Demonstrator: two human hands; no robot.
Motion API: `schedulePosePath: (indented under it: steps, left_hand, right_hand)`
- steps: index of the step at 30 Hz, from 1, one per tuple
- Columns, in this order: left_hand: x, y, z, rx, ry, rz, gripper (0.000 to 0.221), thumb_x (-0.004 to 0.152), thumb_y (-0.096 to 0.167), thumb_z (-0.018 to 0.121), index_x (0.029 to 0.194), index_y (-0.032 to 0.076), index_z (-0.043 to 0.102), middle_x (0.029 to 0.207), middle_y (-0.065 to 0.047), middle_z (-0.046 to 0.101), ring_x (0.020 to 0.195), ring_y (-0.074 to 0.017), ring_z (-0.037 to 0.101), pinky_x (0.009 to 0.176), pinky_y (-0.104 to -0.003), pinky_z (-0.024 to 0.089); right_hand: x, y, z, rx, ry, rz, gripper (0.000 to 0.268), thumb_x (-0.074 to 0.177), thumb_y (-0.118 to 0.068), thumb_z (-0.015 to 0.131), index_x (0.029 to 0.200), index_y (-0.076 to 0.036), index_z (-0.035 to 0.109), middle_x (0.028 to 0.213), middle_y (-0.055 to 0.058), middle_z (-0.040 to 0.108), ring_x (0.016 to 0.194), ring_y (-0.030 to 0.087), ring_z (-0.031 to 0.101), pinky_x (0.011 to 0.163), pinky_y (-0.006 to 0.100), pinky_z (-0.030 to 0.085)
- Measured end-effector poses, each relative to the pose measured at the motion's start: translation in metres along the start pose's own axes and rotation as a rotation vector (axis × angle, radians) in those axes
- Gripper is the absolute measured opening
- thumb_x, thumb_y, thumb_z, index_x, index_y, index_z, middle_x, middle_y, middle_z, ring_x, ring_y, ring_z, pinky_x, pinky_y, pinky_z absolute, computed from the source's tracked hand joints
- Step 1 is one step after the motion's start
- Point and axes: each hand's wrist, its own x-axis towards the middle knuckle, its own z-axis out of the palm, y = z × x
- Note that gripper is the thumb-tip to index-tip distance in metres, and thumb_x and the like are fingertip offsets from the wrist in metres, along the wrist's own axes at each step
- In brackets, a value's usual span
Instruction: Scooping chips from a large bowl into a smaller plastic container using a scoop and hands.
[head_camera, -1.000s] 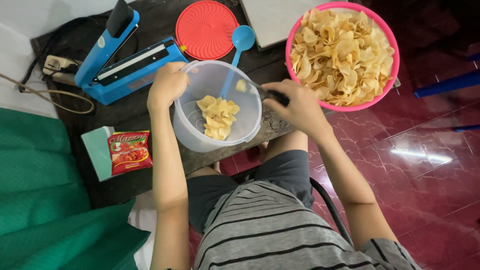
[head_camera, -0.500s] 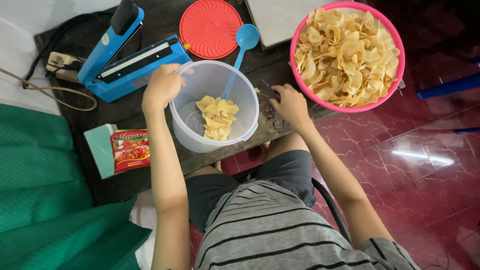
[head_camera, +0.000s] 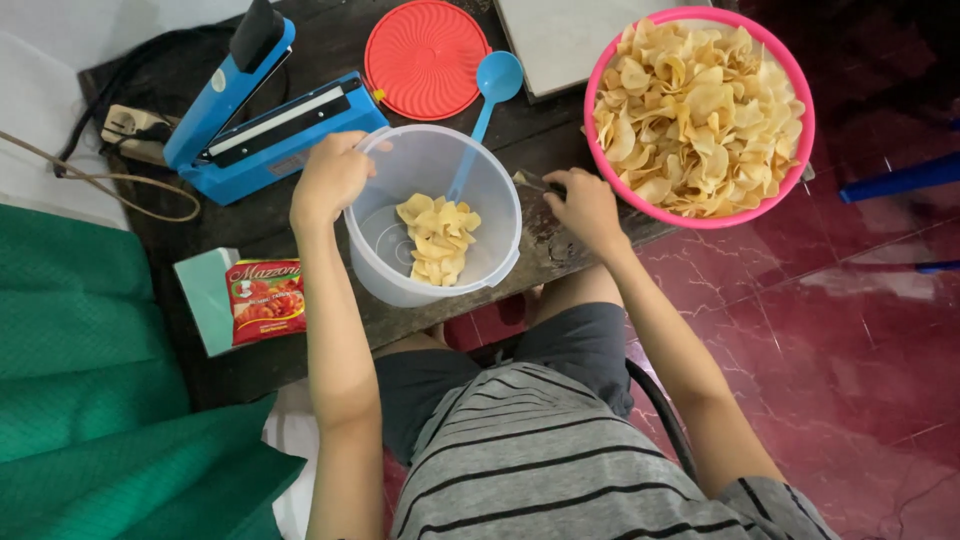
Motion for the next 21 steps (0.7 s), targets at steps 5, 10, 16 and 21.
schedulePosePath:
  steps: [5,10,16,21]
  left_hand:
    - [-0.003,0.001,0.003,-0.015,0.017,0.013,0.05,0.075,0.009,0.054,0.125,0.003,0.06,0.124,-0.022,0.057,0.124,-0.0416,0.046,0.1,-0.054,0.038]
    - [-0.002,0.003,0.013,-0.038,0.017,0.046,0.049,0.072,0.01,0.055,0.12,0.004,0.062,0.125,-0.023,0.057,0.125,-0.0421,0.044,0.103,-0.053,0.036]
    - [0.014,0.0,0.04,-0.073,0.004,0.098,0.049,0.068,0.017,0.058,0.117,0.018,0.066,0.121,-0.013,0.062,0.124,-0.0344,0.049,0.103,-0.045,0.038]
    - [0.014,0.014,0.063,-0.155,-0.016,0.182,0.046,0.071,0.018,0.057,0.116,0.013,0.067,0.123,-0.019,0.061,0.125,-0.0363,0.047,0.107,-0.044,0.035]
  right_hand:
    - [-0.017,-0.024,-0.067,0.122,0.125,-0.042,0.025,0.085,-0.024,0.066,0.11,-0.023,0.07,0.094,0.01,0.067,0.09,0.037,0.065,0.078,0.048,0.052]
    - [-0.043,-0.075,-0.122,0.199,0.221,-0.15,0.026,0.085,-0.027,0.069,0.111,-0.027,0.07,0.096,0.007,0.067,0.093,0.033,0.065,0.079,0.043,0.051]
    - [-0.051,-0.082,-0.118,0.236,0.11,-0.196,0.033,0.08,-0.024,0.071,0.112,-0.017,0.068,0.091,0.009,0.066,0.089,0.036,0.065,0.077,0.044,0.051]
    - [-0.057,-0.061,-0.118,0.266,0.146,-0.136,0.039,0.081,-0.027,0.071,0.118,-0.02,0.065,0.094,0.007,0.065,0.091,0.032,0.064,0.076,0.045,0.052]
